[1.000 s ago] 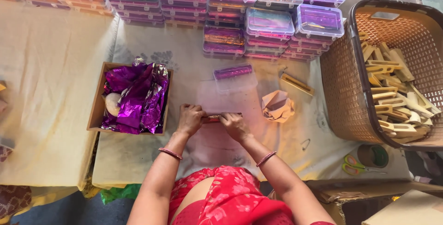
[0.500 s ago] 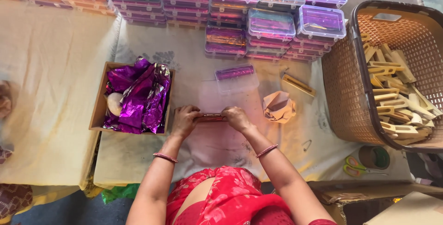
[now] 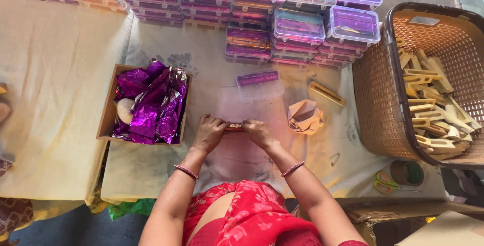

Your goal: The recorder is wrapping wooden sticks in silver foil and plastic and organizing them into purple boxes.

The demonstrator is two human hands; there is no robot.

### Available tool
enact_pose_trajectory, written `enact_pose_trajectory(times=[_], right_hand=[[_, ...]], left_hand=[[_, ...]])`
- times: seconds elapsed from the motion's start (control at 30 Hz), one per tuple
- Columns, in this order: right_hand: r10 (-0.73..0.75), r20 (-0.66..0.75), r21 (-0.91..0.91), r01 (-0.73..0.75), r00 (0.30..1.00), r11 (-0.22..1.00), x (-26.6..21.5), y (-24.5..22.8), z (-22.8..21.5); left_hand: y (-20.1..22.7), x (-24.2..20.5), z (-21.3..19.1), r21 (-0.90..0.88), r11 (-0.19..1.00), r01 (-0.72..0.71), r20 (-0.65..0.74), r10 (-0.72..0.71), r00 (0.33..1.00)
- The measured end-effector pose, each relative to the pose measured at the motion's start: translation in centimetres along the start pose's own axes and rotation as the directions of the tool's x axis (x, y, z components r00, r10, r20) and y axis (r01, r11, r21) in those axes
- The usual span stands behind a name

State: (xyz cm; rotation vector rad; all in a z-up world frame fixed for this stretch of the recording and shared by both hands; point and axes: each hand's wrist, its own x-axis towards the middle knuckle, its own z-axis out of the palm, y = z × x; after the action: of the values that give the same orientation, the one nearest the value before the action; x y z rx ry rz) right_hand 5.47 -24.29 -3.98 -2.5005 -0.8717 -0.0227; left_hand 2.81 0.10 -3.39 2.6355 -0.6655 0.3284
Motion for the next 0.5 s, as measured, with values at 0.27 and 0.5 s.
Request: enact_pose_trajectory(times=[0.27,0.5], right_hand=[[-0.012,-0.026,-0.293,0.004,1.000,0.956,-0.5,-3.0,-1.0],[-0.223,-0.306,-0.304,0.127,0.926,0.944,2.4,-5.2,-2.8]], left_hand=[[0.2,0.0,0.1,0.056,0.998,-0.020,-0.020,0.022,1.000],[0.1,-0.4,0.9,0.091,0.995,-0.040,-0.057,0.045,0.997]])
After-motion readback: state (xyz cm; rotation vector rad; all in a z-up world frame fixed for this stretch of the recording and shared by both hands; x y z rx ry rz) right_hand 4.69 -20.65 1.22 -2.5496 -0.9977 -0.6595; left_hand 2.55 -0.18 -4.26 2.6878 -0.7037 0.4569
